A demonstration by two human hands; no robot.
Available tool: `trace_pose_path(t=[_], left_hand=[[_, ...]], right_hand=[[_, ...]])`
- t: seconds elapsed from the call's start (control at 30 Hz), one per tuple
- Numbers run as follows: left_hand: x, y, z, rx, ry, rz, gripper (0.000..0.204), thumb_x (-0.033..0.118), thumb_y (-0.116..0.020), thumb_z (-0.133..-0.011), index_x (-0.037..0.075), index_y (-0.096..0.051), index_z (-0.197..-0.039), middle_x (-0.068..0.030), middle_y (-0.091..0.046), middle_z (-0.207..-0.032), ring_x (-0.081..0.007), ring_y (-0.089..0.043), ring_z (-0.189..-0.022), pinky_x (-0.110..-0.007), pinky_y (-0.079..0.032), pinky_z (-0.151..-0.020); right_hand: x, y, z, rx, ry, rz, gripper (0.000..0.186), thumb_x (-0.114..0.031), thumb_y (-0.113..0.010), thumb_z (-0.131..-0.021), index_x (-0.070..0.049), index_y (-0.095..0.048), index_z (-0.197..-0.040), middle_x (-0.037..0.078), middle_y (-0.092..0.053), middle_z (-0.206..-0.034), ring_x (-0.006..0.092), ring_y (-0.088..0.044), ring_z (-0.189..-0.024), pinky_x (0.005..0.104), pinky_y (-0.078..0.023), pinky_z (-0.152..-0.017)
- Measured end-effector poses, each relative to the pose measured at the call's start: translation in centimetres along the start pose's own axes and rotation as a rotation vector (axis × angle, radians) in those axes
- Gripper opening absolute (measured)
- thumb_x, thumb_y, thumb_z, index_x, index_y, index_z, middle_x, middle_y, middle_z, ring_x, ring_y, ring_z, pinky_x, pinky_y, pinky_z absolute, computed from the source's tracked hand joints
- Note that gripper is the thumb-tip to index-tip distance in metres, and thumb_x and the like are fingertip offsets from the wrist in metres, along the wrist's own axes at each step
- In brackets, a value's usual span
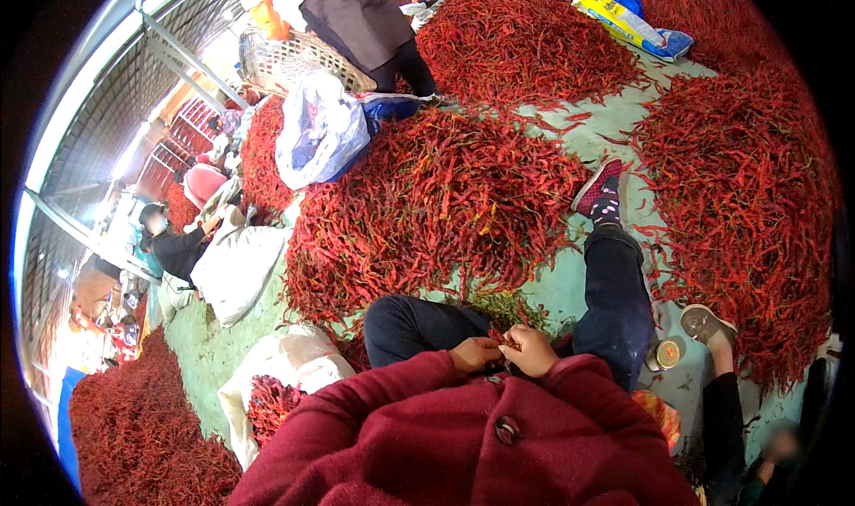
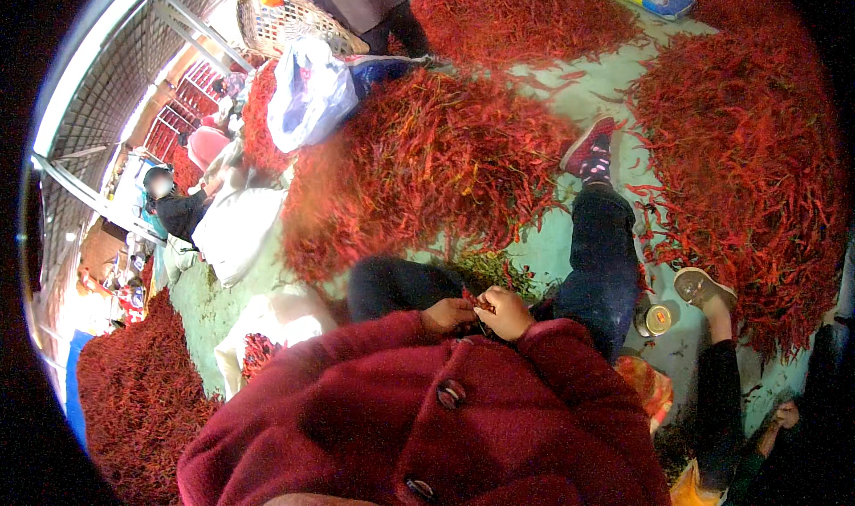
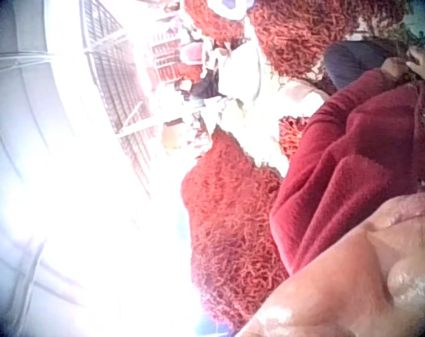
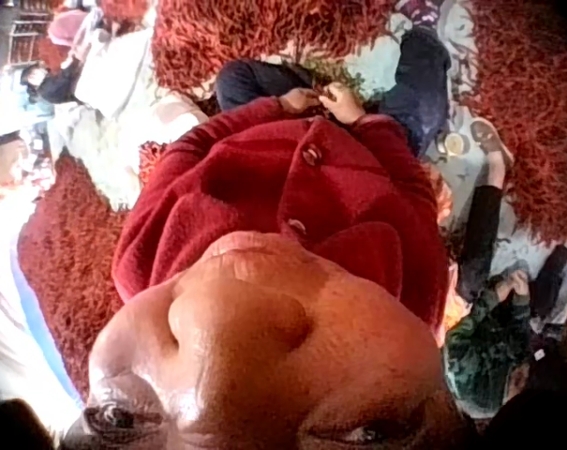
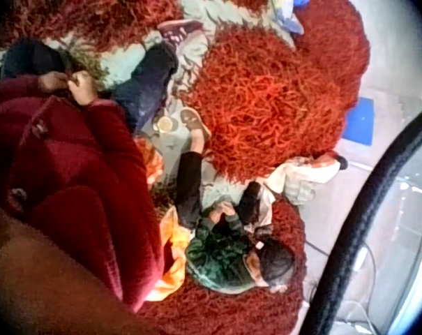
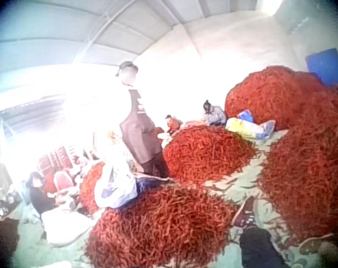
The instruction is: The person sits cross-legged on the floor and removes stems from dried red chili peppers by hand. The de-stemmed peppers are placed into a white sack, while the stems are discarded onto the floor.
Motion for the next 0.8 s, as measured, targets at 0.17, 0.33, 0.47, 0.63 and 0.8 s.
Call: trace_pose_path(t=[0.17,0.33,0.47,0.63,0.8], left_hand=[[0.6,0.5,-0.8,0.053,-0.131,-0.244,0.019,0.015,-0.053,-0.082,0.003,-0.058,-0.096,-0.0118,-0.059,-0.093,-0.0266,-0.058,-0.083,-0.035,-0.046,-0.071],[2.2,1.3,-1.5,0.276,-0.197,-0.600,0.025,0.020,-0.060,-0.076,0.005,-0.060,-0.096,-0.0162,-0.063,-0.083,-0.0290,-0.062,-0.076,-0.036,-0.048,-0.070],[-1.7,1.1,-3.1,0.249,-0.155,-0.516,0.023,0.024,-0.055,-0.080,0.005,-0.061,-0.092,-0.0150,-0.062,-0.078,-0.0283,-0.059,-0.070,-0.038,-0.047,-0.062],[2.8,1.3,-1.1,0.269,-0.068,-0.397,0.024,0.018,-0.055,-0.082,-0.002,-0.058,-0.095,-0.0099,-0.062,-0.078,-0.0144,-0.057,-0.070,-0.031,-0.046,-0.064],[3.4,2.6,-0.2,0.375,-0.160,-0.084,0.031,0.006,-0.050,-0.084,-0.004,-0.053,-0.113,-0.0059,-0.061,-0.097,-0.0118,-0.056,-0.078,-0.024,-0.046,-0.071]], right_hand=[[0.2,-0.3,-0.3,0.007,0.086,0.018,0.019,-0.018,-0.057,-0.079,0.000,-0.049,-0.076,0.012,-0.048,-0.078,0.0297,-0.051,-0.072,0.0389,-0.041,-0.065],[1.1,0.1,-0.6,0.049,0.044,-0.039,0.018,-0.018,-0.057,-0.077,-0.003,-0.048,-0.073,0.014,-0.046,-0.070,0.0292,-0.049,-0.066,0.0376,-0.040,-0.060],[-0.3,-0.4,-1.0,-0.035,-0.207,-0.651,0.017,-0.019,-0.058,-0.084,-0.004,-0.057,-0.093,-0.003,-0.055,-0.076,0.0051,-0.047,-0.068,0.0237,-0.041,-0.060],[3.9,-0.5,-0.1,-0.070,-0.499,-1.047,0.013,-0.019,-0.060,-0.083,-0.009,-0.053,-0.087,-0.004,-0.047,-0.069,0.0033,-0.040,-0.056,0.0178,-0.029,-0.044],[4.2,-0.3,-0.3,-0.047,-0.526,-1.176,0.013,-0.018,-0.059,-0.084,-0.009,-0.052,-0.091,-0.005,-0.046,-0.073,0.0044,-0.041,-0.058,0.0166,-0.029,-0.044]])
Point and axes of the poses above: each hand's wrist, its own z-axis away from the middle knuckle, its own y-axis out of the back of the hand, x = y × z, the point moved 7 cm from there along -z, towards the middle knuckle
